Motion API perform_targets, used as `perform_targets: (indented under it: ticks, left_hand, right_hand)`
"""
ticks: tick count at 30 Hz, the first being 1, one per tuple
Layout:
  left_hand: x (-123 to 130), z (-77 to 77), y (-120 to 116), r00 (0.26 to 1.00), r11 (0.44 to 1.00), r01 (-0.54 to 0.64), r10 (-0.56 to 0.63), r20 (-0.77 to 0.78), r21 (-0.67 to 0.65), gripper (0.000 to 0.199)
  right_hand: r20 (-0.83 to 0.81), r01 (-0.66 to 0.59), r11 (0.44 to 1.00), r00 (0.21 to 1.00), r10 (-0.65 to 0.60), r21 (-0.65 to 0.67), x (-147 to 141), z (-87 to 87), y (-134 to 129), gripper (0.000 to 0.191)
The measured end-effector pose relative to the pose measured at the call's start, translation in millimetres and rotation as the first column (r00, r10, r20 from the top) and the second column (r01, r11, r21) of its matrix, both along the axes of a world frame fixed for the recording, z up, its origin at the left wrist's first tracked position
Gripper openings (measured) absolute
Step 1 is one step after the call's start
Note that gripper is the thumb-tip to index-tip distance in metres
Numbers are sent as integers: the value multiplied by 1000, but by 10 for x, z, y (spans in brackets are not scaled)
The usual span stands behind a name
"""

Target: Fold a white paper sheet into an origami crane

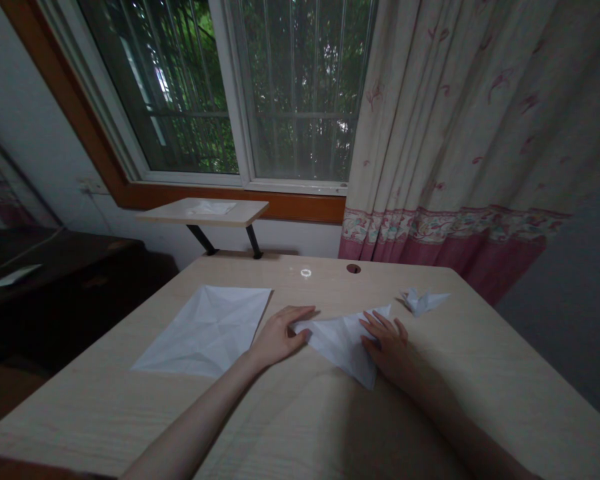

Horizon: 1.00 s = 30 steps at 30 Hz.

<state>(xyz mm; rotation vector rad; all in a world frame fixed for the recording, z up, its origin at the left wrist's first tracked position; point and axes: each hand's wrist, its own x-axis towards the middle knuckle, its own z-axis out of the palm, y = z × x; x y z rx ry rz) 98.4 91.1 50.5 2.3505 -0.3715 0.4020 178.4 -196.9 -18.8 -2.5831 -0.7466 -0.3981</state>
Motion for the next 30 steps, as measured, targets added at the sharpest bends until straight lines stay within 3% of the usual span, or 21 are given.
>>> perform_targets:
  ticks: [5, 10, 17, 23, 30]
  left_hand:
    - [-54, 48, -64, 984, 976, 87, -115, 138, 198, 38]
    - [-87, 16, -219, 979, 938, 150, -186, 88, 313, 35]
    - [-112, -76, -318, 988, 901, 136, -152, 4, 411, 39]
    - [-155, -167, -458, 995, 852, 73, -100, 25, 518, 39]
    - [-154, -194, -483, 996, 865, 68, -91, 23, 496, 38]
  right_hand:
    - [36, -14, 999, 999, 12, 52, -6, 8, 5, 35]
    - [-12, -19, 1000, 1000, 19, -1, -40, 80, 9, 37]
    - [-8, -8, 1000, 1000, 8, -4, -43, 73, 24, 36]
    - [7, -26, 999, 1000, 26, 20, -2, 10, -1, 37]
    - [117, -45, 998, 992, 40, 35, -4, -14, -4, 36]
